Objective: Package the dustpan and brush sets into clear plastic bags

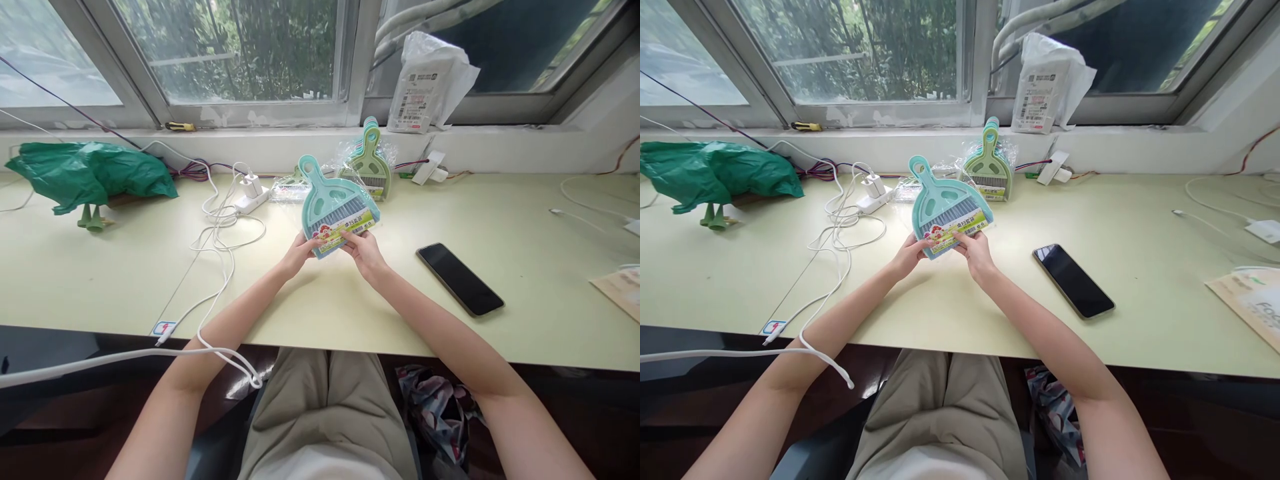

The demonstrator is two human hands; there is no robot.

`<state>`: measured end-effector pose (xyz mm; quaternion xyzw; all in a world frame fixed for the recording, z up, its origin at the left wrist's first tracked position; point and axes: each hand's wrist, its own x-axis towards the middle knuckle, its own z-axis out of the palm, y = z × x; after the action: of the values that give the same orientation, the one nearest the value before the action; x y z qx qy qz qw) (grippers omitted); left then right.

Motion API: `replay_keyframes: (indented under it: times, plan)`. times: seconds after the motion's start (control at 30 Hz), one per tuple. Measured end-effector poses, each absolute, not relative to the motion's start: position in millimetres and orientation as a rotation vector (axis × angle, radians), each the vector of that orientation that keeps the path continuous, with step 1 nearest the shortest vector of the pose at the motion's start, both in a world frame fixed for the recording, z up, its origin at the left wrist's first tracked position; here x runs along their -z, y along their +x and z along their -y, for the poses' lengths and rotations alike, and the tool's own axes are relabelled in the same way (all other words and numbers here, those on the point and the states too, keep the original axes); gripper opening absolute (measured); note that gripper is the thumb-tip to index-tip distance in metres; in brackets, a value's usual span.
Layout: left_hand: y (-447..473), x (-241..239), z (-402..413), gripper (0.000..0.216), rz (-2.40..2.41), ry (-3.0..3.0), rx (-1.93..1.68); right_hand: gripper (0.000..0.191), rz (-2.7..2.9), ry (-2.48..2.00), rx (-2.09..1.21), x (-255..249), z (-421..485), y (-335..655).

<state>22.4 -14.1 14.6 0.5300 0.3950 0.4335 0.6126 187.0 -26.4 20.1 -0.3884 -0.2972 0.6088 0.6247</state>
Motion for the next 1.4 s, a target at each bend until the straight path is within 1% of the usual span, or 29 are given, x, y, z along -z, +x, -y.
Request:
replay_keyframes:
  times: [0.13, 0.2, 0.4, 0.5, 0.6, 0.67, 0.73, 0.87, 0.97, 1.17, 1.4]
  plan:
    - [22.0, -15.3, 13.5, 0.054, -0.917, 1.235, -1.004, 0.014, 0.632, -0.917, -1.392, -22.0, 27.3, 187.4]
    - [21.3, -17.5, 13.8, 0.053, -0.894, 1.242, -1.0, 0.013, 0.62, -0.899, -1.364, -22.3, 27.6, 187.5]
    - [16.6, -22.8, 14.7, 0.058, -0.873, 1.305, -0.954, 0.021, 0.659, -0.791, -1.375, -20.6, 23.4, 190.6]
    - [16.2, -19.1, 16.4, 0.063, -0.865, 1.373, -0.843, 0.025, 0.684, -0.784, -1.351, -18.8, 20.6, 193.0]
    - [19.3, -12.9, 19.3, 0.065, -0.715, 1.366, -0.683, 0.027, 0.695, -0.764, -1.321, -18.7, 20.9, 193.6]
    - [21.5, -10.9, 20.4, 0.066, -0.658, 1.338, -0.651, 0.027, 0.692, -0.752, -1.312, -20.2, 22.1, 193.1]
    - [22.6, -12.2, 19.9, 0.065, -0.652, 1.316, -0.707, 0.027, 0.689, -0.746, -1.304, -22.6, 23.2, 192.2]
    - [21.7, -20.2, 15.9, 0.065, -0.657, 1.272, -0.958, 0.031, 0.684, -0.751, -1.304, -24.6, 23.6, 190.4]
    - [22.3, -21.8, 15.6, 0.065, -0.677, 1.286, -1.077, 0.031, 0.679, -0.753, -1.299, -21.0, 23.3, 189.2]
    - [27.1, -16.2, 23.3, 0.069, -0.713, 1.307, -0.993, 0.032, 0.7, -0.724, -1.294, -12.6, 23.4, 188.7]
    - [22.5, -20.7, 20.7, 0.057, -0.757, 1.331, -1.015, 0.029, 0.694, -0.723, -1.291, -15.5, 22.6, 187.7]
